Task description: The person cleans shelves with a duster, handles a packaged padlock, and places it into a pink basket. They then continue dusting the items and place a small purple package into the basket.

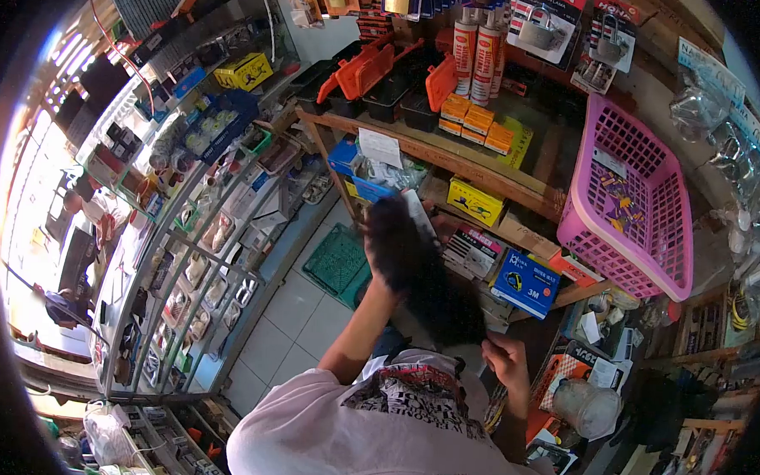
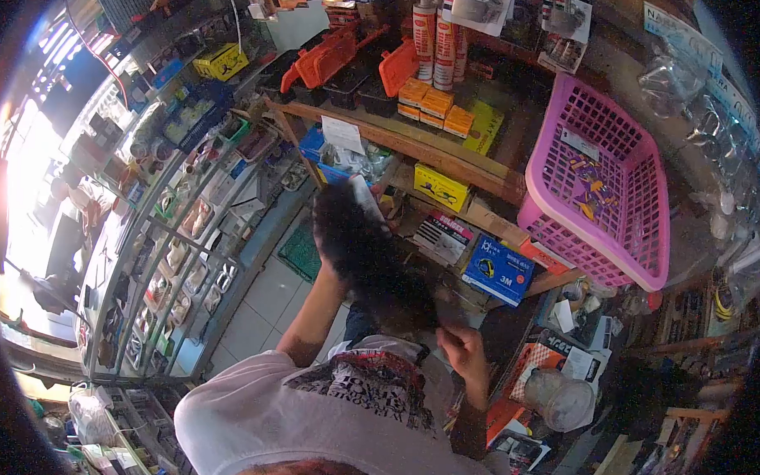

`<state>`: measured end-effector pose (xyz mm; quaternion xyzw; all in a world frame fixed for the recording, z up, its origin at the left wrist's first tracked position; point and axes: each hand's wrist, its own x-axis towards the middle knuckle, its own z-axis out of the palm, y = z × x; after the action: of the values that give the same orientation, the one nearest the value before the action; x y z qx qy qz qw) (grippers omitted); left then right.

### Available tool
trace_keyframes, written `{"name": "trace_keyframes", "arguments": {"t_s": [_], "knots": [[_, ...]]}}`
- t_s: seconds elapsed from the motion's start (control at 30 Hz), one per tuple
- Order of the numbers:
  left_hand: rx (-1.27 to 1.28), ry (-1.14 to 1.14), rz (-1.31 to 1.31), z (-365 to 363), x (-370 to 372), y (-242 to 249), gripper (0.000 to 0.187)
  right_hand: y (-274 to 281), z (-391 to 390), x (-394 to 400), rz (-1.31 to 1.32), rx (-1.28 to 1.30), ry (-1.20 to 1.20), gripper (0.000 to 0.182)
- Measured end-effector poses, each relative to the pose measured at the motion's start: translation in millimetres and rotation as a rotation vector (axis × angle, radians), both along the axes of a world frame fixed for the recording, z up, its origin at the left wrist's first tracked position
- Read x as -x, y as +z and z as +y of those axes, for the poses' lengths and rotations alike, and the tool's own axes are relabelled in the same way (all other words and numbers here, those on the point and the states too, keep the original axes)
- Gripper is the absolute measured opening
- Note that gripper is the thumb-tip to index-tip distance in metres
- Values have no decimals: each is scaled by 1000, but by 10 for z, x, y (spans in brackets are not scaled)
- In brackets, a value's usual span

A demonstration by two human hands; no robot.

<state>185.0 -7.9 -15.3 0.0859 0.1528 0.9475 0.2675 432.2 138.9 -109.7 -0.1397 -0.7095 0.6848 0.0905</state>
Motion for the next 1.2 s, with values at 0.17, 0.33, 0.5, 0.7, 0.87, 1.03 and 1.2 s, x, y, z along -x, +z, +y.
{"name": "trace_keyframes", "arguments": {"t_s": [0.17,0.33,0.5,0.7,0.87,1.03,1.2], "knots": [[-226,-188,261,1,120,-381,66,-73,19,-22,-51,72,62,31],[146,11,-72,32,-12,-17,73,-127,-13,19,-3,154,73,32],[169,-7,-31,30,-7,-59,69,-83,-26,17,21,60,24,29],[182,-2,-49,8,-81,-23,68,-10,38,33,26,-5,-12,29],[145,-101,-107,123,-229,-283,64,41,39,132,-10,-13,48,29],[44,-259,-165,181,-428,-212,61,111,-254,386,-14,221,-95,23],[-156,-318,79,116,-182,-594,62,106,-318,370,-85,212,-14,28]]}}
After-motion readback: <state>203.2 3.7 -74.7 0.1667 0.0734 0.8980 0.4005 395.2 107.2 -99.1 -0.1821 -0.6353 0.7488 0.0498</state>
